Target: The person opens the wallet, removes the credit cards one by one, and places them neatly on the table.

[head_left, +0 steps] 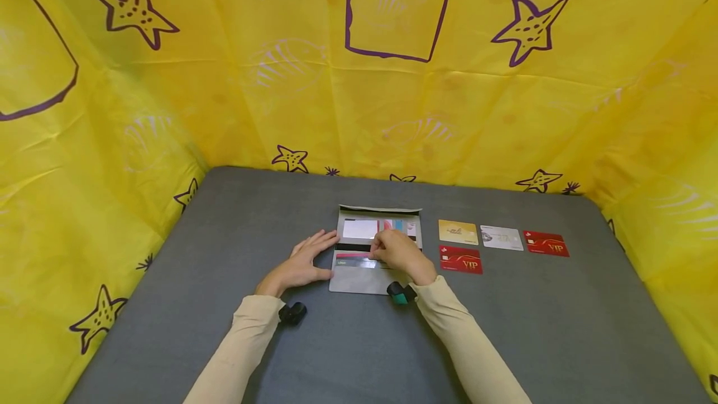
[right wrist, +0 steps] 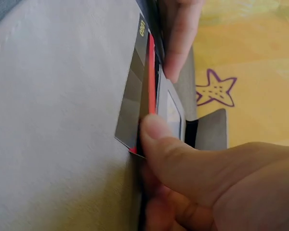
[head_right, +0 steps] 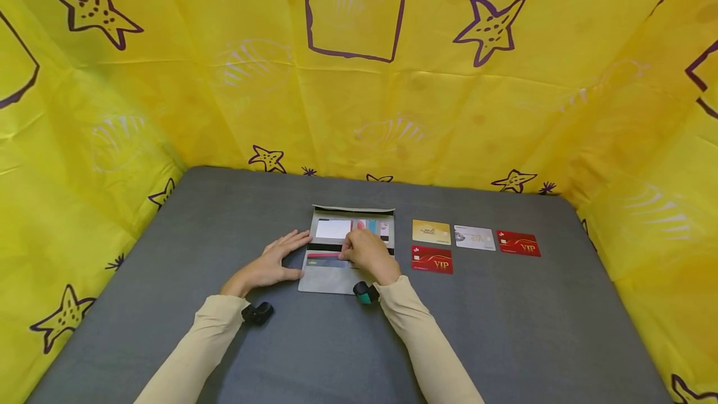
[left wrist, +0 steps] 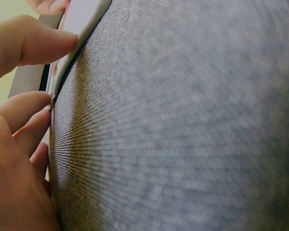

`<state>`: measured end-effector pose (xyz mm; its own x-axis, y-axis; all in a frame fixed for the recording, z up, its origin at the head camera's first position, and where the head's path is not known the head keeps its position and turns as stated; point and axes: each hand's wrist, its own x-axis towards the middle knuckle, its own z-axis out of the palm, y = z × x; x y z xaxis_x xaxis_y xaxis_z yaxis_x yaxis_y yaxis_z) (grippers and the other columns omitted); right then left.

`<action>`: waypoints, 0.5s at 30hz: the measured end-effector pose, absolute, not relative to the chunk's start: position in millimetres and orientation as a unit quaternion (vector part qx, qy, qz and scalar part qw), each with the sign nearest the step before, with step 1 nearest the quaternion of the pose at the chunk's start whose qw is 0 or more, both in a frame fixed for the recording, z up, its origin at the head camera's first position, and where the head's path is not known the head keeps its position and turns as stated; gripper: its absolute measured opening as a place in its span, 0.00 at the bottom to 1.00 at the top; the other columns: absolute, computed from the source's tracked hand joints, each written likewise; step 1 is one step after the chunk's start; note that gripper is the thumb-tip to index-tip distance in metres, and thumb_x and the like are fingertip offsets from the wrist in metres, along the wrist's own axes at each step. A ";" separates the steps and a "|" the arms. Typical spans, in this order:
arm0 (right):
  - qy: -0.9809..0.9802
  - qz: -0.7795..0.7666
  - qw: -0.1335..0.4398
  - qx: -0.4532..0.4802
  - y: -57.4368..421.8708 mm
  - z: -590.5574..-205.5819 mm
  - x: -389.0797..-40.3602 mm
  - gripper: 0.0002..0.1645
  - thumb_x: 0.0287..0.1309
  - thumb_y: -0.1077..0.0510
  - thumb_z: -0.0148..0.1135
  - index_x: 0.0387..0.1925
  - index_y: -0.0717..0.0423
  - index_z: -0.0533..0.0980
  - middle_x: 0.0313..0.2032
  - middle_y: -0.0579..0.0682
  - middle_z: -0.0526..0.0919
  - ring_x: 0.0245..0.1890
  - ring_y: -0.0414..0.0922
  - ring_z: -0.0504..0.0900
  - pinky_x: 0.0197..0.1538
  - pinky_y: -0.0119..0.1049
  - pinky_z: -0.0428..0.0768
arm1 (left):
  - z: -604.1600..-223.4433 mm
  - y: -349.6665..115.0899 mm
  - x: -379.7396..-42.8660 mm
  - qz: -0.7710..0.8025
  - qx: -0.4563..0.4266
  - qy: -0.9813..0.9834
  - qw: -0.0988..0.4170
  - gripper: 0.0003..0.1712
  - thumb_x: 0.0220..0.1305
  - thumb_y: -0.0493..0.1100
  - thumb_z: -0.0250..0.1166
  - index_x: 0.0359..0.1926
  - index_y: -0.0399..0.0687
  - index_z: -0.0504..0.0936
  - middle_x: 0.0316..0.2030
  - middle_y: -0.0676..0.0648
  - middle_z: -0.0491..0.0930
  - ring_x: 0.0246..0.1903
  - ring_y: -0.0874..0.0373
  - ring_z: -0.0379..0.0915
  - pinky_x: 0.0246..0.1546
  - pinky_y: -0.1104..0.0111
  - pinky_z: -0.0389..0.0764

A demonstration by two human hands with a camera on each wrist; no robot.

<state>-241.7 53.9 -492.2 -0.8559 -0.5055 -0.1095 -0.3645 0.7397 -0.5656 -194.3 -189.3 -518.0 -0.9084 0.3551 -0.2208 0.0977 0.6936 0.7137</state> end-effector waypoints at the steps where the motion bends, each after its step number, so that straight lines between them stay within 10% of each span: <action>1: 0.924 -0.275 0.128 -0.234 53.8 -492.6 -241.6 0.09 0.59 0.59 0.68 0.24 0.55 0.81 0.21 0.44 0.78 0.24 0.40 0.71 0.30 0.31 0.68 | -517.9 -189.3 -194.2 0.371 0.124 0.904 0.174 0.46 0.56 0.45 0.66 0.76 0.53 0.60 0.78 0.47 0.52 0.79 0.43 0.36 0.74 0.40 0.36; 15: 0.925 -0.305 0.116 -0.193 55.7 -496.6 -242.2 0.07 0.61 0.55 0.67 0.30 0.54 0.82 0.24 0.45 0.81 0.26 0.40 0.73 0.33 0.33 0.71 | -517.3 -187.8 -193.7 0.371 0.126 0.905 0.165 0.46 0.55 0.44 0.66 0.76 0.50 0.60 0.78 0.47 0.54 0.79 0.43 0.37 0.74 0.40 0.38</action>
<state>-242.2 55.7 -496.6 -0.8986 -0.4282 -0.0959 -0.2872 0.7392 -0.6092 -193.7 -187.8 -517.3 -0.9139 0.3507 -0.2044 0.1064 0.6929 0.7132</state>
